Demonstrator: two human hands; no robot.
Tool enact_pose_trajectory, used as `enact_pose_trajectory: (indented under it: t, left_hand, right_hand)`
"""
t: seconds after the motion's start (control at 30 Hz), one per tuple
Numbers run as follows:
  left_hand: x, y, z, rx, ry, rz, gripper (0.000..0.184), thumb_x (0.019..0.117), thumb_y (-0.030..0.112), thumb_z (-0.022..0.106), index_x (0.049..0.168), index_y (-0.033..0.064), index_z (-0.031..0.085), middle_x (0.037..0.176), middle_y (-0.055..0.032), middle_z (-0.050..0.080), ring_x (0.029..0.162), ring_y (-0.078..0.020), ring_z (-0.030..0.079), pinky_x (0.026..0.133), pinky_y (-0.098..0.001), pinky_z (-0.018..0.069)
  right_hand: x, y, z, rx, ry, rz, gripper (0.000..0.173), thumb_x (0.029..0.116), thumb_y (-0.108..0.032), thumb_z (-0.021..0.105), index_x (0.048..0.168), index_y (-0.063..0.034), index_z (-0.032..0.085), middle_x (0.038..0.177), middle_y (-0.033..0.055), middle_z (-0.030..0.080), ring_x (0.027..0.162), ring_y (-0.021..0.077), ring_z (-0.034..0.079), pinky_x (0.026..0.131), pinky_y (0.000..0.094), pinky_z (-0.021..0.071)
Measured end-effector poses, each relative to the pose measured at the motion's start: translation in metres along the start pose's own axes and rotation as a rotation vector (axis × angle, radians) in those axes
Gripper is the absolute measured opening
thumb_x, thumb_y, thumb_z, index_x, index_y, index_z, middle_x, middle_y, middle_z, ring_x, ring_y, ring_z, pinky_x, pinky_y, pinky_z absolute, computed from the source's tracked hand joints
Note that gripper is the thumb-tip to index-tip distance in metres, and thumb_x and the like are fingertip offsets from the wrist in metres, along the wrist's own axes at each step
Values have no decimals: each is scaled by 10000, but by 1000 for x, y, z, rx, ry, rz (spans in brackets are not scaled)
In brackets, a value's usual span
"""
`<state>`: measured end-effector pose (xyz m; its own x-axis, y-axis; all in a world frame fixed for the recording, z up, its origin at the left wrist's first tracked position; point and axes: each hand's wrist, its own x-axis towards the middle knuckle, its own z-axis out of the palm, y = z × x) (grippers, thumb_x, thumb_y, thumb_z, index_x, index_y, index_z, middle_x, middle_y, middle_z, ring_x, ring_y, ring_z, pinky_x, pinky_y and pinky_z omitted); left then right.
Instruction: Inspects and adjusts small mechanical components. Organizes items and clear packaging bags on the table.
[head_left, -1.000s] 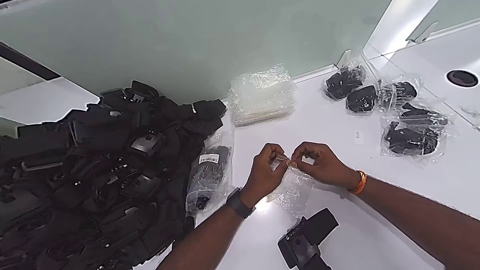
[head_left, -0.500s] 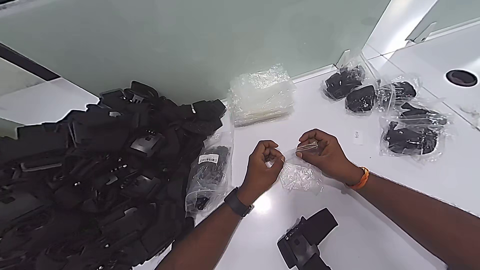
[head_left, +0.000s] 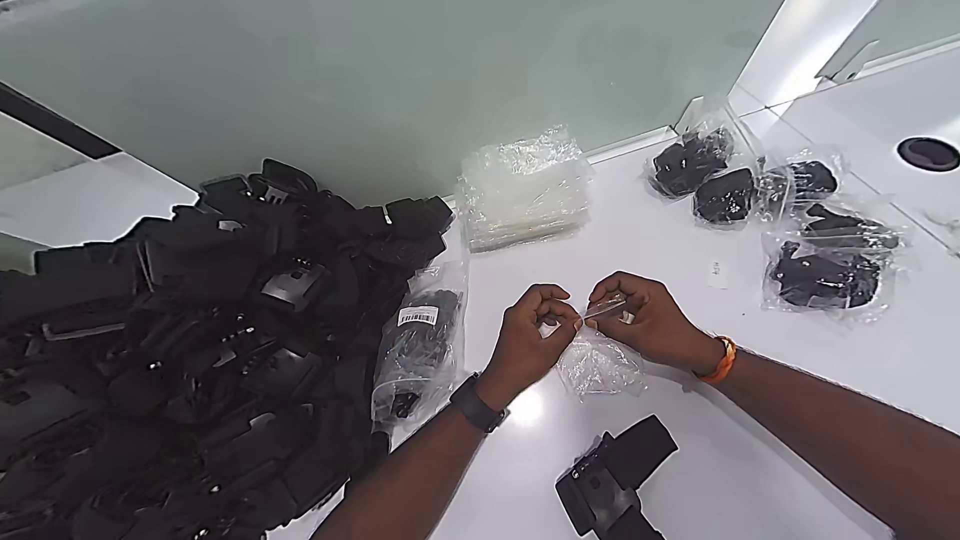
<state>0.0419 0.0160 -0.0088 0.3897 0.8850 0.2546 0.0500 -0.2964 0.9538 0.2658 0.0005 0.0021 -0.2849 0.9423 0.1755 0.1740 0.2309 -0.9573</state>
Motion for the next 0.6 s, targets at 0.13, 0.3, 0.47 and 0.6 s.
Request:
enact_pose_trajectory:
  t: [0.13, 0.3, 0.47, 0.6]
  left_hand:
    - [0, 0, 0, -4, -2, -2, 317, 890, 32, 754, 1167, 17, 598, 902, -42, 749, 836, -143, 718, 795, -309, 603]
    - [0, 0, 0, -7, 2, 2, 325, 886, 33, 762, 1166, 18, 598, 898, -42, 749, 830, -143, 716, 794, -309, 600]
    - [1, 1, -1, -8, 11, -23, 318, 886, 26, 760, 1162, 30, 601, 910, -44, 759, 847, -149, 726, 806, -313, 602]
    - [0, 0, -1, -14, 14, -16, 315, 880, 21, 769, 1147, 32, 602, 902, -50, 761, 836, -157, 728, 797, -316, 604]
  right_hand:
    - [0, 2, 0, -2, -12, -9, 205, 887, -77, 767, 1053, -75, 647, 913, 30, 739, 806, 118, 715, 735, 278, 611]
    - [0, 1, 0, 2, -20, -26, 195, 890, -68, 760, 1050, -71, 648, 916, 30, 738, 814, 111, 714, 744, 272, 610]
    - [0, 1, 0, -16, -31, -25, 197, 896, -73, 764, 1058, -75, 652, 935, 28, 727, 827, 113, 705, 748, 271, 608]
    - [1, 3, 0, -23, -32, -42, 213, 883, -78, 775, 1056, -77, 651, 945, 28, 722, 863, 123, 706, 781, 292, 612]
